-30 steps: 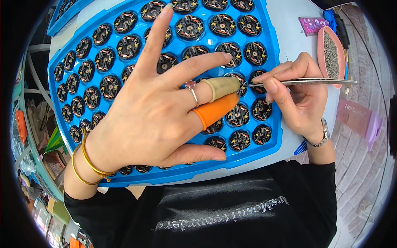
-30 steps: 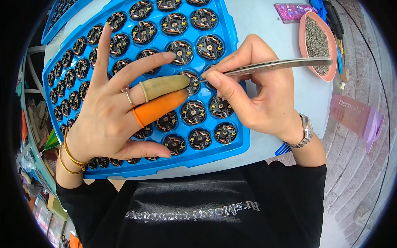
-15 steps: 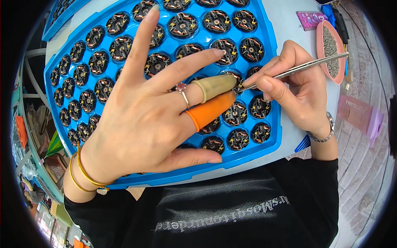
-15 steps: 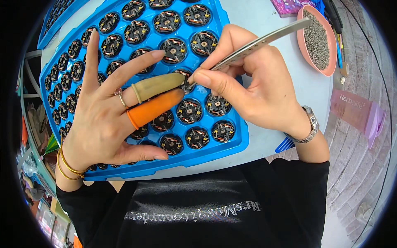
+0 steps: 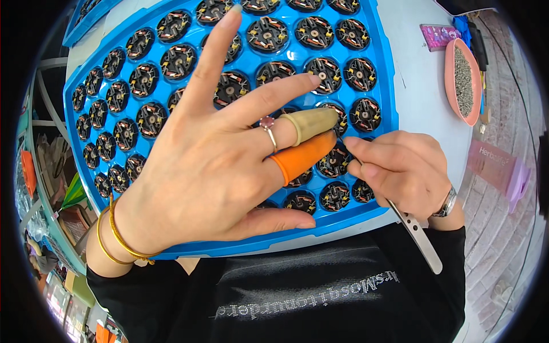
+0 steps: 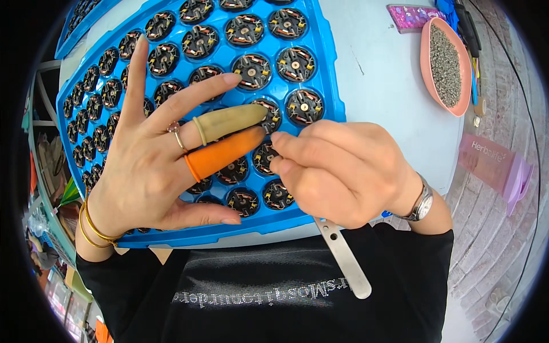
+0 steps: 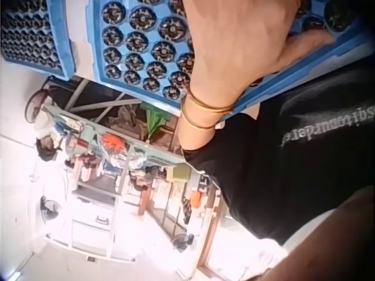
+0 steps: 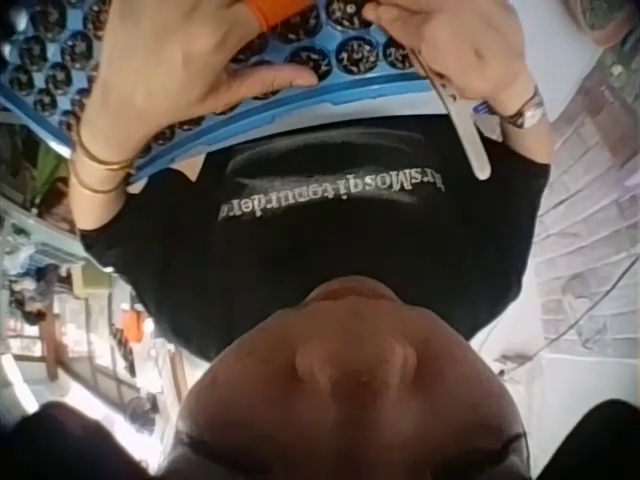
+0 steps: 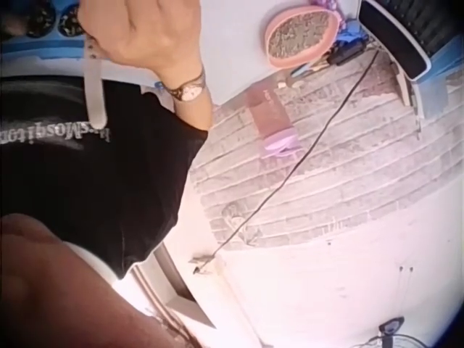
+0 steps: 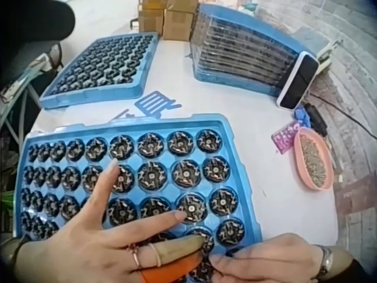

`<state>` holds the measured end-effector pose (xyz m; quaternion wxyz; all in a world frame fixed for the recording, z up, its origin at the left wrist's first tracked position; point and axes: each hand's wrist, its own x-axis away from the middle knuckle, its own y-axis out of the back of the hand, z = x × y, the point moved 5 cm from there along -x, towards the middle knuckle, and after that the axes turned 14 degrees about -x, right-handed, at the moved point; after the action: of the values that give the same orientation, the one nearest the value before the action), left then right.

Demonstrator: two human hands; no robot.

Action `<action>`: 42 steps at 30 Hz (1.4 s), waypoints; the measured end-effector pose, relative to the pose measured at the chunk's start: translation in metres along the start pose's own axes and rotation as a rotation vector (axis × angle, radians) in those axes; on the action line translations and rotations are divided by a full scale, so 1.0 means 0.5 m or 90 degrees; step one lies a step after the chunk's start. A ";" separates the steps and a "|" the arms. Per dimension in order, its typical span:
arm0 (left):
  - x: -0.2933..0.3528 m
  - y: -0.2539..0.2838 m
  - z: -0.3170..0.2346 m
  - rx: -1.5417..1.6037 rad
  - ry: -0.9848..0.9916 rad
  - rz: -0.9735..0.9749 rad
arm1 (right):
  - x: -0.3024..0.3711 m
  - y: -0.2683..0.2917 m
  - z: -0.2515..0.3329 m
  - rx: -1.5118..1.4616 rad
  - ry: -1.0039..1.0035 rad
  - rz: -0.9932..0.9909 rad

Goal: The person assembles small electronic components by picking them from a storage box with tweezers and placing them into a blue grid tray.

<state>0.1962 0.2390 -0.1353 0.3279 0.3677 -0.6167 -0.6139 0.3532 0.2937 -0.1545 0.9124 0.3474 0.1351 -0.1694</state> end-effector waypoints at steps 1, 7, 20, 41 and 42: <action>-0.002 0.001 -0.001 0.001 -0.004 -0.005 | 0.000 0.001 -0.006 0.004 -0.003 -0.002; -0.004 -0.001 -0.003 -0.011 0.004 0.035 | 0.014 0.015 -0.058 -0.273 -0.204 -0.221; 0.017 -0.019 0.017 0.041 0.011 0.035 | 0.001 0.028 -0.070 -0.296 -0.191 -0.154; 0.012 -0.015 0.014 0.003 -0.001 0.061 | 0.005 0.027 -0.086 -0.340 -0.231 -0.160; 0.012 -0.015 0.015 0.003 0.000 0.062 | 0.004 0.028 -0.085 -0.337 -0.233 -0.156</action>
<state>0.1872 0.2380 -0.1432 0.3568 0.3380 -0.6351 -0.5959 0.3554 0.3319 -0.1778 0.9527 0.0436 0.0493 -0.2966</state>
